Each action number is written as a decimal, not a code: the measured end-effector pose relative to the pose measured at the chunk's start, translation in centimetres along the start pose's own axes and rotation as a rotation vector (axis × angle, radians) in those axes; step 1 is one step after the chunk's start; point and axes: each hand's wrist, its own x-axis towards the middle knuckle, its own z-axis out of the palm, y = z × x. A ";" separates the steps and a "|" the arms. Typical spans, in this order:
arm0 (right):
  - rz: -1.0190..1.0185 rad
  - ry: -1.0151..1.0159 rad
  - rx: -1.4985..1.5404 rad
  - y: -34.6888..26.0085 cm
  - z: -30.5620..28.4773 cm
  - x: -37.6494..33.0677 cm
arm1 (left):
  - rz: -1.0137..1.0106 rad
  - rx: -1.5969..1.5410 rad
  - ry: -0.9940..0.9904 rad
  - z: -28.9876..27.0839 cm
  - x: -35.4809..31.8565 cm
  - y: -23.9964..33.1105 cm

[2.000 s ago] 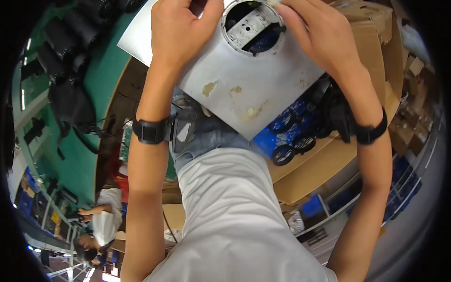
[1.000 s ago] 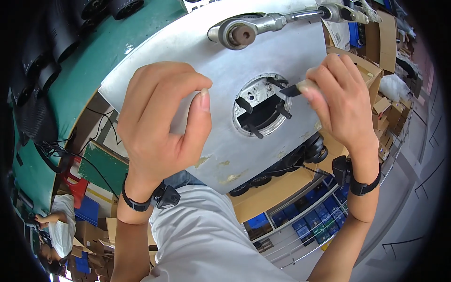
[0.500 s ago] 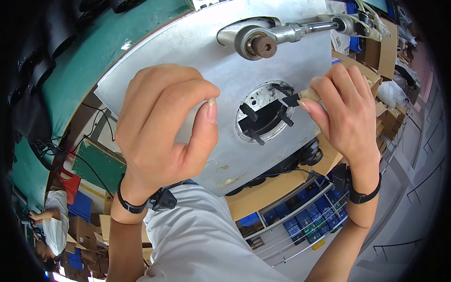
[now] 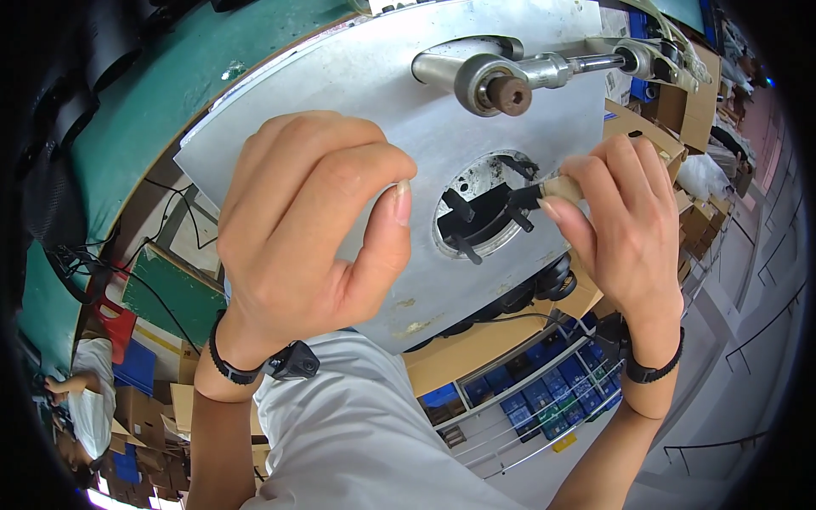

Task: The person moves a binocular housing aside and uses a small blade to scrape the center and edges of a metal plate's center hole. After scraping the plate, the person picks up a binocular eyepiece to scrape it before returning to clean the plate again.

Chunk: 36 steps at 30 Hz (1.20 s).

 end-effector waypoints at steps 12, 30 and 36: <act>0.045 -0.060 0.190 1.8 -0.1 0.7 | -0.004 0.002 -0.015 -0.2 -0.2 -0.2; -0.235 -0.065 0.058 2.2 -1.0 1.4 | -0.013 -0.003 -0.027 -0.3 -0.3 -0.2; -0.290 -0.062 0.013 2.7 -0.8 1.7 | 0.000 0.002 -0.009 -0.1 -0.4 0.0</act>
